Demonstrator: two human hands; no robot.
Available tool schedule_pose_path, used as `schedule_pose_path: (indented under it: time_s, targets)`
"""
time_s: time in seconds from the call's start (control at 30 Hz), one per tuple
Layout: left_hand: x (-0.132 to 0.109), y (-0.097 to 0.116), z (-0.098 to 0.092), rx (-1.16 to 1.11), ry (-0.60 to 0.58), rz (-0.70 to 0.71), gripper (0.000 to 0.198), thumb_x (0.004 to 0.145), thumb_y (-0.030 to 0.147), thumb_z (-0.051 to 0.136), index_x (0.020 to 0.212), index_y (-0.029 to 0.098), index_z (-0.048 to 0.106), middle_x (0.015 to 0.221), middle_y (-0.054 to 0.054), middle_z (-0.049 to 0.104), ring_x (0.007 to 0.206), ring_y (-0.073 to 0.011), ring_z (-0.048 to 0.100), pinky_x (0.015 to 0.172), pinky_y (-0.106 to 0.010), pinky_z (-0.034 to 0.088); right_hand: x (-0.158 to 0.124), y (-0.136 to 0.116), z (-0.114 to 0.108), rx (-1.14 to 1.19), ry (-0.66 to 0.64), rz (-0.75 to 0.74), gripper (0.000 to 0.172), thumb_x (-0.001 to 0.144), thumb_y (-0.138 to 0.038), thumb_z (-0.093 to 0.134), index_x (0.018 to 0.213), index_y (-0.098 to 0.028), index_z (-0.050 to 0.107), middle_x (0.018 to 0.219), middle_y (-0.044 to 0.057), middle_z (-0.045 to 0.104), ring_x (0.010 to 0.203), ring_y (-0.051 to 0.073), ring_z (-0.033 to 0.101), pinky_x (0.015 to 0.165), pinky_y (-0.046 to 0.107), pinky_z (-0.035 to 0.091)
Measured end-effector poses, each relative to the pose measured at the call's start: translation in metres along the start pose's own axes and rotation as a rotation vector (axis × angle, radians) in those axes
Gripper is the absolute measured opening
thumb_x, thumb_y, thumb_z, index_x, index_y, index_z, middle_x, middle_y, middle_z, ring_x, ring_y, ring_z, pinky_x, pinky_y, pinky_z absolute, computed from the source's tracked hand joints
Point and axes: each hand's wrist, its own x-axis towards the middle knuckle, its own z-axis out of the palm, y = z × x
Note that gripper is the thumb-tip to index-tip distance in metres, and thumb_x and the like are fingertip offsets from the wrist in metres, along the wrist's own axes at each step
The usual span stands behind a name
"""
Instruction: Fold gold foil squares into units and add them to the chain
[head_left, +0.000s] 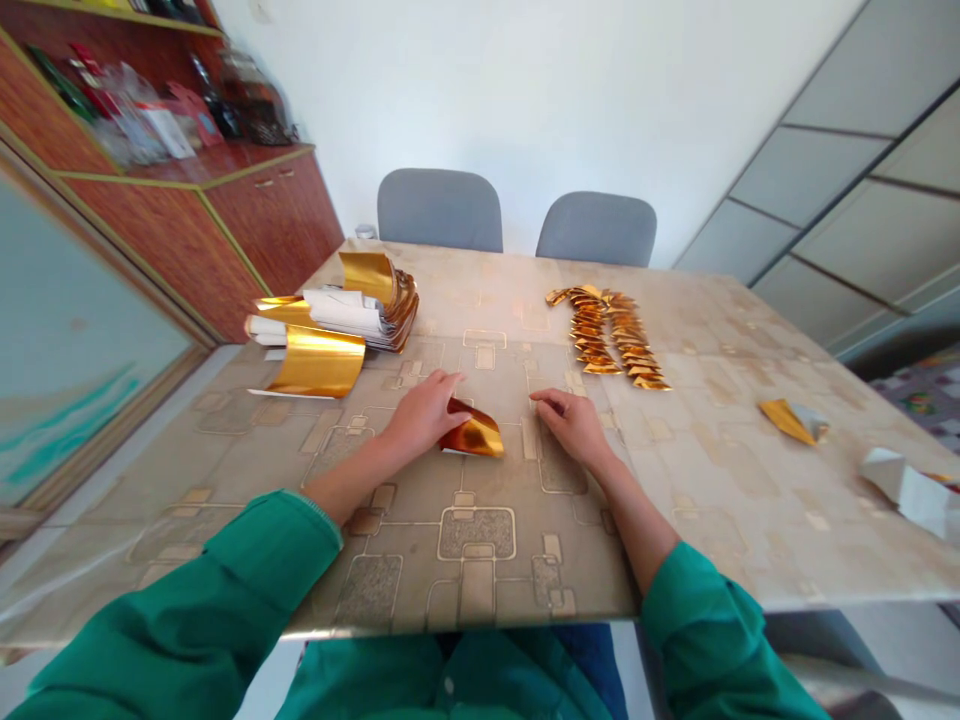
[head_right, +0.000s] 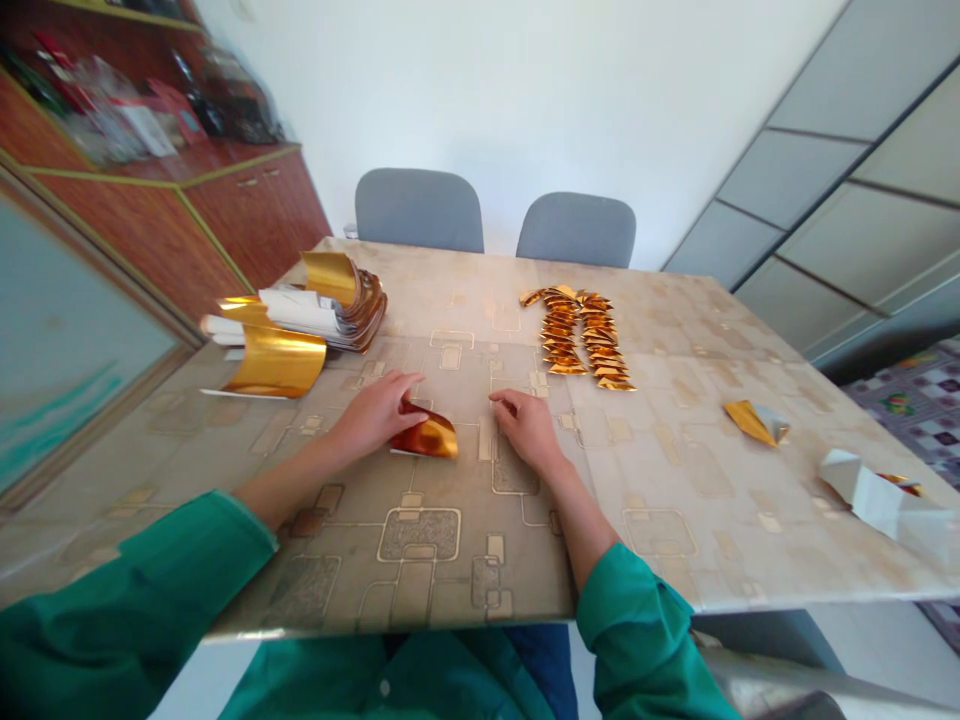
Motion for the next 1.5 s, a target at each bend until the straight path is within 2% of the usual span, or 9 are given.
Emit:
schedule_pose_path:
  time_s: [0.1,0.2,0.47,0.6,0.77,1.0,1.13,1.27,1.5]
  targets:
    - [0.0,0.006,-0.011,-0.012,0.346,0.056,0.009,0.088,0.021,0.062,0.092,0.019,0.07,0.09,-0.004,0.062,0.08,-0.0168,0.061,0.068,-0.025,0.046,-0.001,-0.003,-0.001,0.051,-0.042,0.013,0.028,0.089,-0.027,0.051,0.101,-0.017,0.074,0.074,0.001,0.071,0.064,0.014,0.06,0.064,0.026,0.045]
    - [-0.009,0.024,-0.025,0.024,0.635,0.131,0.014,0.092,0.023,0.059,0.102,0.02,0.069,0.103,-0.006,0.062,0.092,-0.0191,0.061,0.072,-0.027,0.047,-0.003,-0.003,-0.003,0.082,-0.05,0.003,0.027,0.089,-0.028,0.052,0.103,-0.016,0.072,0.072,0.0,0.068,0.062,0.013,0.056,0.063,0.025,0.043]
    - [-0.079,0.053,-0.002,0.227,0.007,0.324,0.013,0.092,0.015,0.053,0.097,0.02,0.063,0.092,-0.005,0.065,0.062,-0.0158,0.059,0.047,-0.024,0.039,-0.012,-0.006,-0.008,0.167,-0.289,-0.145,0.043,0.081,-0.012,0.06,0.123,-0.021,0.064,0.092,0.001,0.066,0.069,0.01,0.053,0.066,0.023,0.045]
    - [-0.098,0.056,0.004,0.266,-0.018,0.436,0.004,0.088,0.019,0.059,0.087,0.019,0.062,0.087,-0.007,0.065,0.076,-0.0223,0.063,0.063,-0.032,0.052,-0.011,-0.009,-0.008,0.13,-0.305,-0.189,0.035,0.087,-0.013,0.054,0.12,-0.02,0.066,0.095,0.003,0.066,0.069,0.01,0.055,0.069,0.025,0.046]
    - [-0.105,0.06,0.009,0.085,0.041,0.564,0.016,0.076,0.021,0.064,0.09,0.016,0.058,0.143,-0.019,0.051,0.131,-0.0369,0.047,0.107,-0.055,0.043,-0.012,-0.013,-0.007,0.14,-0.287,-0.185,0.027,0.096,-0.031,0.051,0.112,-0.02,0.069,0.102,0.006,0.071,0.091,0.017,0.064,0.082,0.03,0.048]
    - [-0.06,0.056,-0.007,-0.074,0.329,0.399,0.007,0.08,0.013,0.057,0.083,0.018,0.052,0.144,-0.022,0.05,0.134,-0.0312,0.049,0.107,-0.049,0.046,-0.015,-0.029,-0.008,0.52,-0.486,0.048,0.053,0.099,-0.056,0.038,0.132,-0.017,0.055,0.082,0.003,0.071,0.064,0.014,0.062,0.063,0.027,0.05]
    - [-0.06,0.067,0.005,0.043,0.132,0.515,0.02,0.078,0.021,0.068,0.094,0.017,0.057,0.144,-0.019,0.052,0.135,-0.0365,0.047,0.109,-0.055,0.042,-0.017,-0.027,-0.006,0.557,-0.397,0.065,0.059,0.097,-0.05,0.047,0.147,-0.022,0.039,0.077,-0.002,0.064,0.068,0.014,0.06,0.067,0.027,0.049]
    - [-0.079,0.076,0.021,0.067,-0.086,0.501,0.039,0.073,0.028,0.078,0.104,0.016,0.058,0.143,-0.019,0.052,0.127,-0.0359,0.054,0.102,-0.049,0.048,-0.017,-0.02,-0.002,0.442,-0.325,0.028,0.044,0.095,-0.036,0.05,0.136,-0.022,0.053,0.07,-0.005,0.053,0.066,0.013,0.051,0.063,0.025,0.043]
    - [-0.091,0.074,0.014,0.013,-0.107,0.534,0.056,0.078,0.028,0.07,0.13,0.016,0.053,0.147,-0.015,0.05,0.122,-0.0331,0.056,0.098,-0.045,0.05,-0.018,-0.025,0.004,0.162,-0.27,-0.071,0.04,0.089,-0.02,0.053,0.128,-0.018,0.06,0.076,-0.002,0.059,0.069,0.013,0.053,0.068,0.026,0.043]
